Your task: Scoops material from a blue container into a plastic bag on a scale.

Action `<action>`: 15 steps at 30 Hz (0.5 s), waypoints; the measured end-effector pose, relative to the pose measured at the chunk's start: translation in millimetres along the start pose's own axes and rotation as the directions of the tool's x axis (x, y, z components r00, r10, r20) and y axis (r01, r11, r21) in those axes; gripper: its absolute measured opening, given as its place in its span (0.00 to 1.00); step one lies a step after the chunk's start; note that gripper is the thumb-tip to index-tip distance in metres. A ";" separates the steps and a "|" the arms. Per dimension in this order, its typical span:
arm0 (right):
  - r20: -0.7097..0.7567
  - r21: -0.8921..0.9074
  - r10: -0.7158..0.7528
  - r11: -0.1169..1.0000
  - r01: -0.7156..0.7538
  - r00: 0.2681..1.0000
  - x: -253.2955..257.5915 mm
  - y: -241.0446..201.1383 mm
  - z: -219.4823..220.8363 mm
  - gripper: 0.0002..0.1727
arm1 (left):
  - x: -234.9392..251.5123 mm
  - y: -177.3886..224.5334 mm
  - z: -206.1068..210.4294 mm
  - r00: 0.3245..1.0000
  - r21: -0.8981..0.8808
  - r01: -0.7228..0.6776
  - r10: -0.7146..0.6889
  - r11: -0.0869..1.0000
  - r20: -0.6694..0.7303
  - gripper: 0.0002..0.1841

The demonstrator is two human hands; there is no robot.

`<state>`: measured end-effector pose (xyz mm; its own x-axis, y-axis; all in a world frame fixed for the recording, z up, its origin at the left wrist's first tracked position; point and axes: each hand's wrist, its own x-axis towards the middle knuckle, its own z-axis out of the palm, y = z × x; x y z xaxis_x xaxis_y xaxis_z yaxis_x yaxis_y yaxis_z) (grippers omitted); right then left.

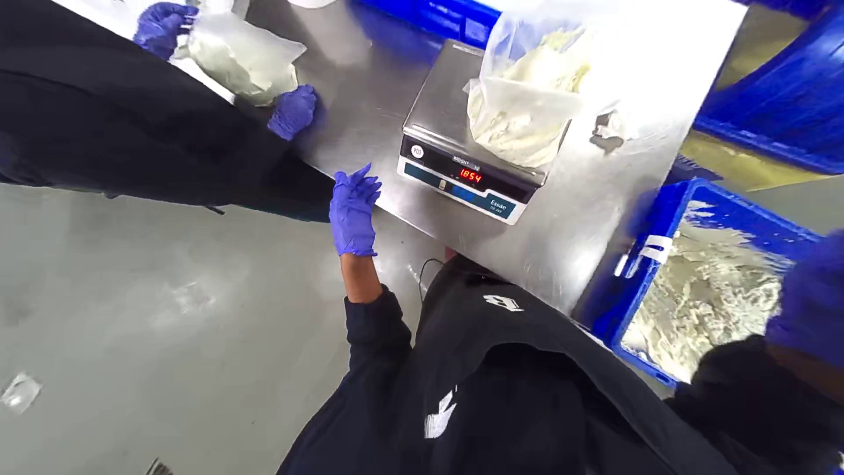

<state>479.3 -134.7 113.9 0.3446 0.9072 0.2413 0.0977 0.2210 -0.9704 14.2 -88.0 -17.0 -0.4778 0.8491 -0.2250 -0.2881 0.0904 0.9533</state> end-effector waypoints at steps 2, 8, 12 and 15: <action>0.041 -0.116 -0.033 0.993 0.038 0.999 15.8 -2.3 38.9 0.08 | 1.6 -0.7 -6.9 1.000 -0.043 -0.019 0.018 0.999 -0.019 0.29; 0.185 -0.298 -0.035 0.950 0.090 0.982 37.7 24.5 87.8 0.21 | 3.4 1.1 -36.2 0.994 -0.122 0.008 -0.021 0.993 -0.105 0.27; 0.156 -0.326 -0.104 0.933 0.151 0.982 42.1 27.0 96.6 0.18 | 6.2 0.6 -54.0 0.984 -0.118 0.027 -0.047 0.993 -0.171 0.29; 0.194 -0.377 -0.123 0.906 0.190 0.973 47.0 25.0 95.0 0.20 | 10.1 0.8 -59.9 0.982 -0.120 0.031 -0.053 0.992 -0.181 0.28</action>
<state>409.2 -52.5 99.7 0.1423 0.9250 0.3522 0.5064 0.2377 -0.8289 -40.7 -110.6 -30.5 -0.6046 0.7346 -0.3079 -0.4006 0.0536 0.9147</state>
